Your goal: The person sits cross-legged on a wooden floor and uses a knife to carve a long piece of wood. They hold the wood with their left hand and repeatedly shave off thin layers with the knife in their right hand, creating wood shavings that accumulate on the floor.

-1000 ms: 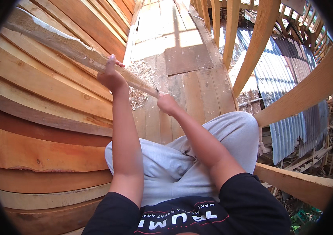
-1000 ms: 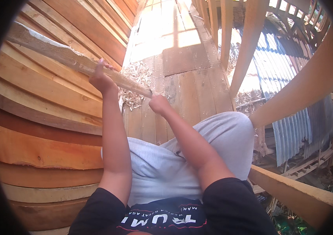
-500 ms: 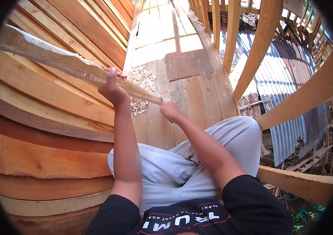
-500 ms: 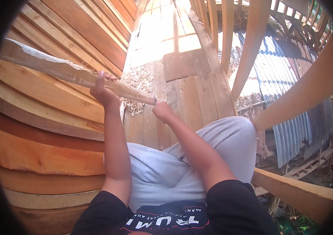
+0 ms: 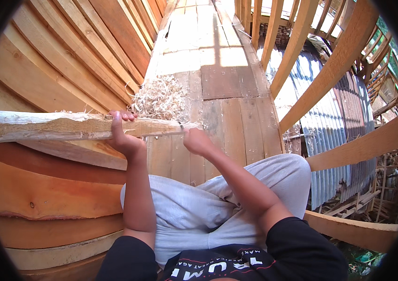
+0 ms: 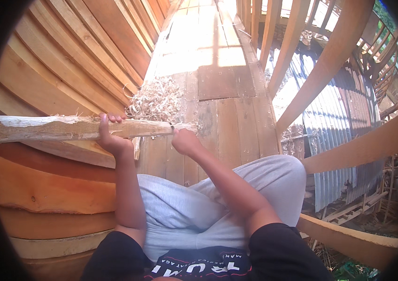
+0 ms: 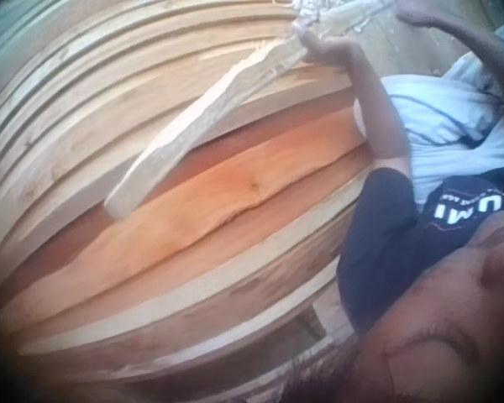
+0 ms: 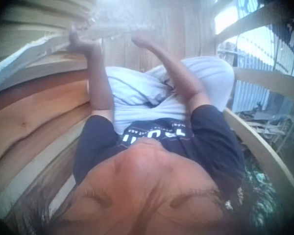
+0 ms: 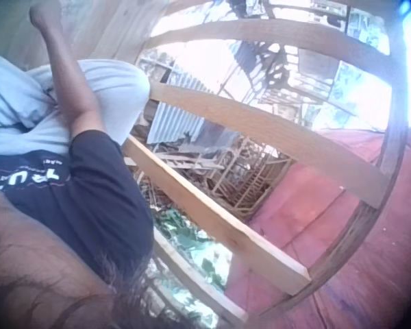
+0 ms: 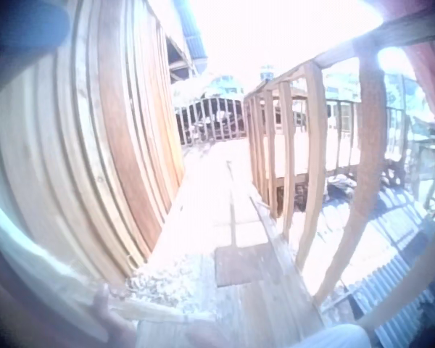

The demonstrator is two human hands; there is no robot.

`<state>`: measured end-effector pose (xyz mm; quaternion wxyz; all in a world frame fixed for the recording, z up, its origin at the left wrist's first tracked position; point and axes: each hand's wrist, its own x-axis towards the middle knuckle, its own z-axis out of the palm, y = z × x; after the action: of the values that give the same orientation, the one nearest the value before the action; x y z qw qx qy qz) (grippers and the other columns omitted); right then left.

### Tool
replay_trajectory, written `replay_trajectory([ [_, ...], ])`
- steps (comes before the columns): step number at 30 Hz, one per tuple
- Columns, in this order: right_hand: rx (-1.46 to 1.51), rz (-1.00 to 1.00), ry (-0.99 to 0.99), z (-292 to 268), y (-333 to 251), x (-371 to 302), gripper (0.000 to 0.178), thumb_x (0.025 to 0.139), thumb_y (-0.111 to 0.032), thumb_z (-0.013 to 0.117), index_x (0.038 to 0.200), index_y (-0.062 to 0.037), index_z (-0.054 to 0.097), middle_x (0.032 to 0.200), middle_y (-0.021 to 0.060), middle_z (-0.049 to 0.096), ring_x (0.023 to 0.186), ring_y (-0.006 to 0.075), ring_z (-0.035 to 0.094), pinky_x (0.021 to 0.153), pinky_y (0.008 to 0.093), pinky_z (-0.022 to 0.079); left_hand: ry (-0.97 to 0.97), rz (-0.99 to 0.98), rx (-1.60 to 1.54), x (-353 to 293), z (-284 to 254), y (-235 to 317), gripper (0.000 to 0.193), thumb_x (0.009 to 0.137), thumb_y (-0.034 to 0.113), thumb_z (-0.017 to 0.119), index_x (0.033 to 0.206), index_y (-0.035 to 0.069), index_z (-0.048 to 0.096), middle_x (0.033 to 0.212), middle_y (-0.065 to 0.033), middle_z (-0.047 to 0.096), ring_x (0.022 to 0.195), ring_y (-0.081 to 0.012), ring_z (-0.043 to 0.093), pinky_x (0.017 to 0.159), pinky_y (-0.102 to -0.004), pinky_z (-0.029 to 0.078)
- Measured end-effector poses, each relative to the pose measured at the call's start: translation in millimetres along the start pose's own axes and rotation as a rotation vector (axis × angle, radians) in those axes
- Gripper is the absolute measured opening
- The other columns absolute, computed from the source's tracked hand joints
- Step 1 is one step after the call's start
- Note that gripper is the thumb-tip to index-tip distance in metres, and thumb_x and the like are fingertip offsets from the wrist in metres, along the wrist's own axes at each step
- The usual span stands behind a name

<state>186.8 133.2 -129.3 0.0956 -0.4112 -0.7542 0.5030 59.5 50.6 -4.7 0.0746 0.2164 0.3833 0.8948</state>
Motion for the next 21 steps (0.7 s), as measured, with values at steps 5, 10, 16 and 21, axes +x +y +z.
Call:
replay_trajectory([
  [5, -0.026, -0.152, -0.011, 12, -24, 0, 0.052, 0.102, -0.032, 0.034, 0.091, 0.0099, 0.063, 0.090, 0.0332, 0.064, 0.089, 0.0482, 0.062, 0.082, 0.0522, 0.047, 0.134, -0.022, 0.076, 12, -10, -2, 0.010, 0.085, 0.011, 0.058, 0.090, 0.005, 0.051, 0.071, -0.0038, 0.048, 0.068, -0.0150, 0.049, 0.071, -0.0346, 0.048],
  [10, -0.040, -0.087, -0.049, 10, 6, 21, 0.053, 0.102, -0.034, 0.035, 0.090, 0.0106, 0.062, 0.086, 0.0318, 0.064, 0.084, 0.0456, 0.064, 0.078, 0.0497, 0.048, 0.129, -0.053, 0.060, 27, -19, -4, 0.015, 0.084, 0.014, 0.060, 0.093, 0.007, 0.050, 0.073, -0.0025, 0.047, 0.069, -0.0149, 0.049, 0.072, -0.0352, 0.047],
  [16, 0.257, 0.075, -0.038, -18, -20, 20, 0.041, 0.101, -0.032, 0.045, 0.098, 0.0046, 0.064, 0.084, 0.0230, 0.066, 0.077, 0.0279, 0.066, 0.070, 0.0407, 0.049, 0.123, -0.040, 0.020, 29, -23, 1, 0.010, 0.083, 0.009, 0.058, 0.089, 0.005, 0.051, 0.072, -0.0038, 0.048, 0.067, -0.0165, 0.051, 0.069, -0.0353, 0.048],
  [21, 0.174, -0.098, 0.197, -18, 23, 51, 0.037, 0.101, -0.031, 0.046, 0.096, 0.0000, 0.065, 0.071, 0.0104, 0.062, 0.057, 0.0181, 0.057, 0.055, 0.0366, 0.046, 0.094, -0.035, 0.003, 29, -22, 0, 0.011, 0.083, 0.008, 0.058, 0.089, 0.004, 0.051, 0.072, -0.0040, 0.048, 0.066, -0.0167, 0.052, 0.068, -0.0357, 0.049],
])
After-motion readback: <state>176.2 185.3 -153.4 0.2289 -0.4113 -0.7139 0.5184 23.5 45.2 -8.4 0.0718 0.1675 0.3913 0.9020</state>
